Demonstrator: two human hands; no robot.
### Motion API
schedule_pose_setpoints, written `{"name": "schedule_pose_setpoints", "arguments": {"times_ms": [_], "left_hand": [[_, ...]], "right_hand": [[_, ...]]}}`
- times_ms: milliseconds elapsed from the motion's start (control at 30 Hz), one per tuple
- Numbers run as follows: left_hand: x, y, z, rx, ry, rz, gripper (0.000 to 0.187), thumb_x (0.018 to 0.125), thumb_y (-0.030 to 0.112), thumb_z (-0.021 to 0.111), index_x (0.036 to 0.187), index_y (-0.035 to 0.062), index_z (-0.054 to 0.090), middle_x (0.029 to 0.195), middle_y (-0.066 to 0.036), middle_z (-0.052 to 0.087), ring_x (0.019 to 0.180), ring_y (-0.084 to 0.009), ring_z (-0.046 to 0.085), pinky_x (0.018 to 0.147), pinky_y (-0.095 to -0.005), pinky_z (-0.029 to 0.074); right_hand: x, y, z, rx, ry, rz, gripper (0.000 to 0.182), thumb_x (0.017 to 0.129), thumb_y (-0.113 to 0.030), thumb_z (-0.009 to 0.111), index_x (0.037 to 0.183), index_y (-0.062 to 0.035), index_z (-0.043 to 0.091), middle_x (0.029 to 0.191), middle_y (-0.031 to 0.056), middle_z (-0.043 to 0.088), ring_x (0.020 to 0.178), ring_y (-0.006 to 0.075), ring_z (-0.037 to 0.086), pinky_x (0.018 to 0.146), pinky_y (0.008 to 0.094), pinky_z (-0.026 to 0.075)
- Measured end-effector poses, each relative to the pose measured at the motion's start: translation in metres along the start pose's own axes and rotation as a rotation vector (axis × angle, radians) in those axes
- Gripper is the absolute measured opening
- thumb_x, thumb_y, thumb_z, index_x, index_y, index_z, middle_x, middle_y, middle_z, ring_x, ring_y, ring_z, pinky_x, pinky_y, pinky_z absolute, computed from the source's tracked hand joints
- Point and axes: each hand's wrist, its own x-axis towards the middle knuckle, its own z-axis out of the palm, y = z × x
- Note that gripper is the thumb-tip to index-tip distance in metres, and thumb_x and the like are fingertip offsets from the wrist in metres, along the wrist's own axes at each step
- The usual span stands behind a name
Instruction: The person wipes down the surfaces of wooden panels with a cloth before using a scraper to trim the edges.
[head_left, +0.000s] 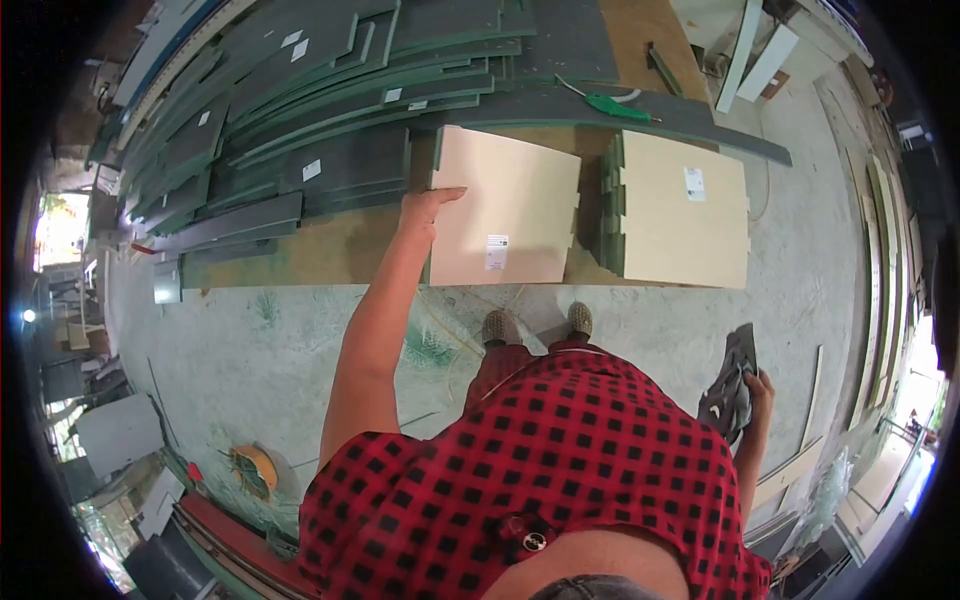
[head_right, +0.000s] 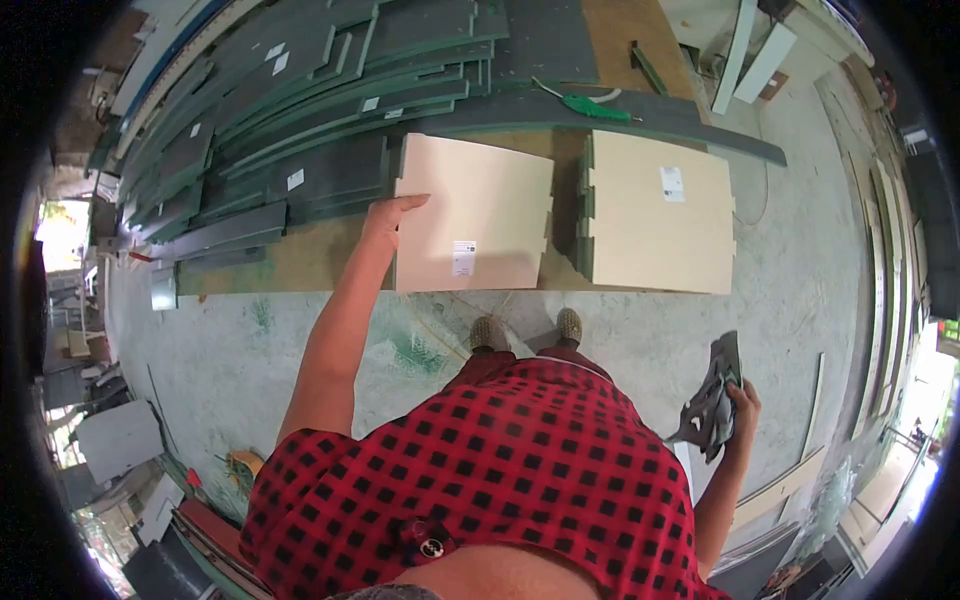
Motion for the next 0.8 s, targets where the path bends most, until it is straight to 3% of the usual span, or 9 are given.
{"name": "schedule_pose_setpoints", "arguments": {"times_ms": [67,100,200,367,500,567,600,667,800], "left_hand": [[-0.002,-0.002,0.009,-0.021,-0.045,-0.127,0.044,0.061,0.004,0.080,0.101,-0.0046,0.064,0.093,-0.014,0.066,0.078,-0.0253,0.065,0.070,-0.0374,0.054],[0.032,0.005,-0.027,-0.020,-0.045,-0.118,0.044,0.061,0.004,0.080,0.101,-0.0046,0.064,0.093,-0.014,0.066,0.078,-0.0253,0.065,0.070,-0.0374,0.054],[0.083,-0.042,-0.058,-0.043,-0.054,-0.246,0.044,0.062,0.008,0.081,0.101,-0.0050,0.064,0.092,-0.014,0.066,0.078,-0.0236,0.064,0.068,-0.0366,0.053],[0.115,-0.095,-0.082,-0.028,0.061,0.041,0.045,0.062,0.016,0.084,0.098,-0.0050,0.065,0.093,-0.011,0.066,0.077,-0.0210,0.063,0.069,-0.0350,0.051],[0.108,-0.110,-0.085,0.081,0.202,-0.003,0.049,0.065,0.028,0.082,0.098,-0.0031,0.066,0.093,-0.012,0.066,0.079,-0.0223,0.064,0.072,-0.0349,0.050],[0.104,-0.105,-0.085,0.573,0.291,-0.008,0.055,0.067,0.043,0.078,0.097,-0.0017,0.067,0.095,-0.015,0.067,0.085,-0.0272,0.066,0.073,-0.0375,0.050],[0.102,-0.105,-0.085,0.567,0.285,-0.013,0.055,0.067,0.043,0.078,0.097,-0.0017,0.067,0.095,-0.015,0.067,0.085,-0.0272,0.066,0.073,-0.0375,0.050],[0.098,-0.103,-0.086,0.928,0.290,0.064,0.058,0.069,0.050,0.072,0.096,-0.0007,0.066,0.094,-0.018,0.067,0.087,-0.0319,0.066,0.074,-0.0393,0.051],[0.070,-0.084,-0.070,1.135,0.296,0.123,0.061,0.069,0.047,0.072,0.108,0.0020,0.061,0.100,-0.018,0.066,0.096,-0.0329,0.063,0.082,-0.0409,0.049]], "right_hand": [[-0.004,0.008,-0.017,0.006,0.030,0.011,0.032,0.076,-0.015,0.060,0.103,0.0020,0.063,0.084,0.0049,0.064,0.070,0.0121,0.058,0.064,0.0247,0.045],[-0.012,0.006,0.024,0.012,0.026,0.004,0.032,0.076,-0.015,0.060,0.103,0.0020,0.063,0.084,0.0049,0.064,0.070,0.0121,0.058,0.064,0.0247,0.045],[-0.043,-0.005,0.040,0.004,0.079,0.066,0.028,0.077,-0.011,0.059,0.101,0.0014,0.064,0.080,0.0029,0.064,0.066,0.0108,0.058,0.062,0.0240,0.045],[-0.074,0.016,0.042,0.007,0.146,0.126,0.029,0.076,-0.008,0.061,0.103,0.0020,0.064,0.081,0.0036,0.065,0.066,0.0104,0.059,0.062,0.0231,0.045],[-0.092,0.037,0.035,-0.005,0.132,0.170,0.035,0.075,-0.007,0.063,0.108,0.0029,0.062,0.082,0.0039,0.067,0.068,0.0100,0.060,0.064,0.0220,0.046],[-0.096,0.057,0.026,-0.020,0.147,0.204,0.025,0.079,-0.006,0.060,0.104,-0.0009,0.063,0.083,0.0011,0.066,0.072,0.0081,0.057,0.067,0.0213,0.043],[-0.100,0.057,0.028,-0.059,0.154,0.224,0.026,0.078,-0.008,0.061,0.103,-0.0014,0.063,0.082,0.0002,0.065,0.072,0.0078,0.056,0.067,0.0217,0.043],[-0.101,0.053,0.030,-0.086,0.141,0.238,0.027,0.078,-0.009,0.061,0.103,-0.0013,0.063,0.082,-0.0001,0.064,0.073,0.0077,0.056,0.067,0.0215,0.043],[-0.091,0.032,0.048,-0.135,0.078,0.249,0.033,0.076,-0.010,0.062,0.107,0.0016,0.063,0.083,0.0014,0.064,0.073,0.0094,0.057,0.068,0.0222,0.043]]}}
